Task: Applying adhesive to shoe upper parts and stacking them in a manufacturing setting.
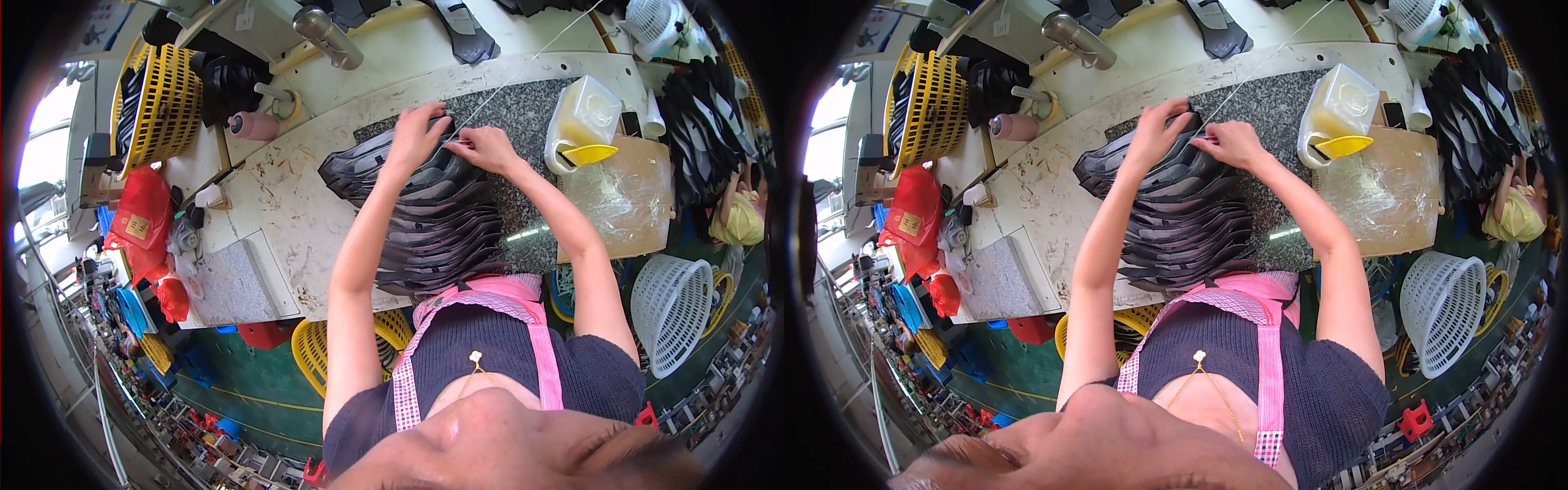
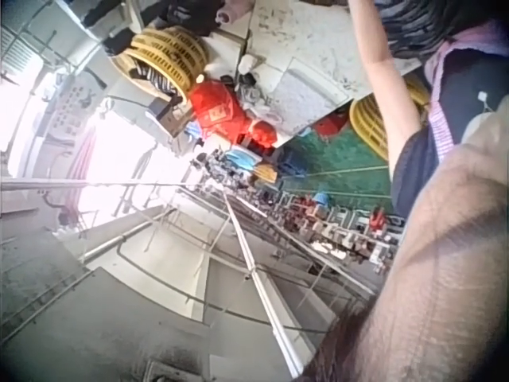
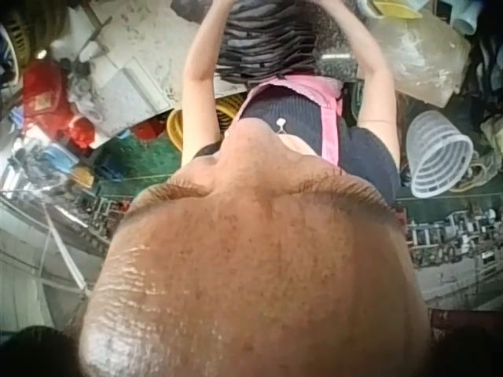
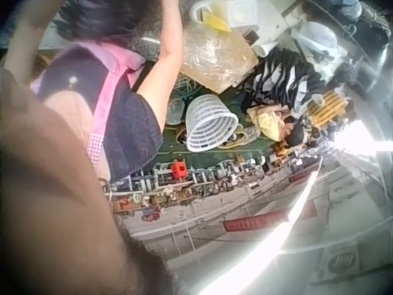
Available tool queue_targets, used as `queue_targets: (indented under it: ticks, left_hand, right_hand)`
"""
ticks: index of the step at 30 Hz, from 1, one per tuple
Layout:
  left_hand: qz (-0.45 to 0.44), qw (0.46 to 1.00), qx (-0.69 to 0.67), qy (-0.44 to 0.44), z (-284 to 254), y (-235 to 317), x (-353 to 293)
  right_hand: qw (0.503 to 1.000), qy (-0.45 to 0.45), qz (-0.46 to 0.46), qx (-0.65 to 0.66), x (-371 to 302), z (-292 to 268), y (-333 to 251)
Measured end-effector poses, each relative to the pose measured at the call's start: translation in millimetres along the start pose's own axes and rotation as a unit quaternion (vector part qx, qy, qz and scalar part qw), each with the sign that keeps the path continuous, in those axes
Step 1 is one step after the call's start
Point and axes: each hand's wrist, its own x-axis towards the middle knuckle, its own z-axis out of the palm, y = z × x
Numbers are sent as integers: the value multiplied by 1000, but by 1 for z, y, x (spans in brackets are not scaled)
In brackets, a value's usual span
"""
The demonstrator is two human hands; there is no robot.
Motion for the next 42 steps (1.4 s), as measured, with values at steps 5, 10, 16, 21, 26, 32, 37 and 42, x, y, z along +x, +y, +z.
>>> queue_targets:
  ticks: [5,10,16,21,26,32,37,42]
  left_hand:
    - [-137,965,-144,-170,28,11,34]
    - [-228,920,-306,-84,21,6,16]
    - [-212,930,-269,-135,-27,37,-54]
    - [-157,931,-223,-242,-55,49,-137]
    - [-214,965,-137,-71,-71,21,-161]
    - [-198,978,-51,43,-67,1,-146]
    - [-294,954,17,-50,-73,-3,-133]
    - [-330,936,85,-90,-70,-12,-121]
  right_hand:
    - [998,8,-66,-19,5,19,12]
    - [997,32,-73,-6,-6,10,4]
    - [969,169,-173,54,-68,-32,-17]
    - [972,123,-179,88,-97,-31,-54]
    - [980,42,9,195,-107,-4,-70]
    - [972,100,51,207,-85,17,-65]
    - [983,72,55,157,-75,19,-59]
    - [983,99,73,135,-62,23,-55]
